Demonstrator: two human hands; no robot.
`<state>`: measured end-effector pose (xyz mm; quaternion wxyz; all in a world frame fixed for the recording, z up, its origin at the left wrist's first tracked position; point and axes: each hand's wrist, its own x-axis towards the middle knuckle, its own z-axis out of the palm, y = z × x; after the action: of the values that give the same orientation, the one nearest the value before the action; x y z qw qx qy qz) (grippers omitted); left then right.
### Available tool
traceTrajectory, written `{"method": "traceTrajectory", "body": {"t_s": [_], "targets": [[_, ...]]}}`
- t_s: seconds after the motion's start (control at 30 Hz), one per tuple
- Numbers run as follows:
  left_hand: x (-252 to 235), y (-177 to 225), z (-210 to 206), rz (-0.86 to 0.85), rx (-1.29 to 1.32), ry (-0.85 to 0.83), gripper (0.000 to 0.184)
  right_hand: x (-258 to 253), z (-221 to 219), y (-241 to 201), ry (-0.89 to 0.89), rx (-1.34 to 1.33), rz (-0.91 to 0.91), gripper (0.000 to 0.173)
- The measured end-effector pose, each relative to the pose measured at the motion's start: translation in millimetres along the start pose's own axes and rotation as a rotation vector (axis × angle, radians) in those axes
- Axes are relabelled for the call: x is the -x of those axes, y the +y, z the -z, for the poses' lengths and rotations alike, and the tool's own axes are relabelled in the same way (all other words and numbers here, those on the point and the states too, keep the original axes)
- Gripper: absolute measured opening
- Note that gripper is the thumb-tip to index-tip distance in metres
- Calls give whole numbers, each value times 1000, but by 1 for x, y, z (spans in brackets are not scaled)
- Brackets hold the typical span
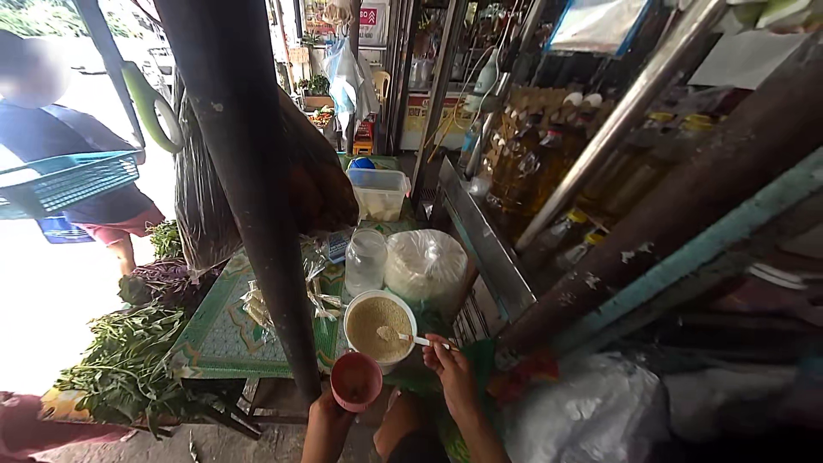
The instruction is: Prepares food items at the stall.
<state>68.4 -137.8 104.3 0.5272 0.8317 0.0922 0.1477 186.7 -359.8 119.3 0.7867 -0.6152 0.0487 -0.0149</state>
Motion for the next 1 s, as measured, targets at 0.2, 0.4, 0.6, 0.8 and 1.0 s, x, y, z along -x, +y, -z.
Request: {"method": "traceTrajectory", "body": {"t_s": [0.2, 0.4, 0.6, 0.8, 1.0], "targets": [[-10, 1, -1, 33, -26, -60, 25, 9, -9, -24, 50, -148, -116, 28], [-23, 14, -2, 30, 28, -72, 27, 51, -13, -54, -286, 69, 277, 26], [-26, 37, 10, -71, 100, -51, 22, 74, -6, -76, -509, 360, 883, 23], [-22, 59, 33, -151, 241, -45, 20, 94, -14, -109, -517, 317, 1022, 23], [-9, 67, 53, -202, 348, -119, 23, 80, -14, -109, -399, 233, 995, 27]]}}
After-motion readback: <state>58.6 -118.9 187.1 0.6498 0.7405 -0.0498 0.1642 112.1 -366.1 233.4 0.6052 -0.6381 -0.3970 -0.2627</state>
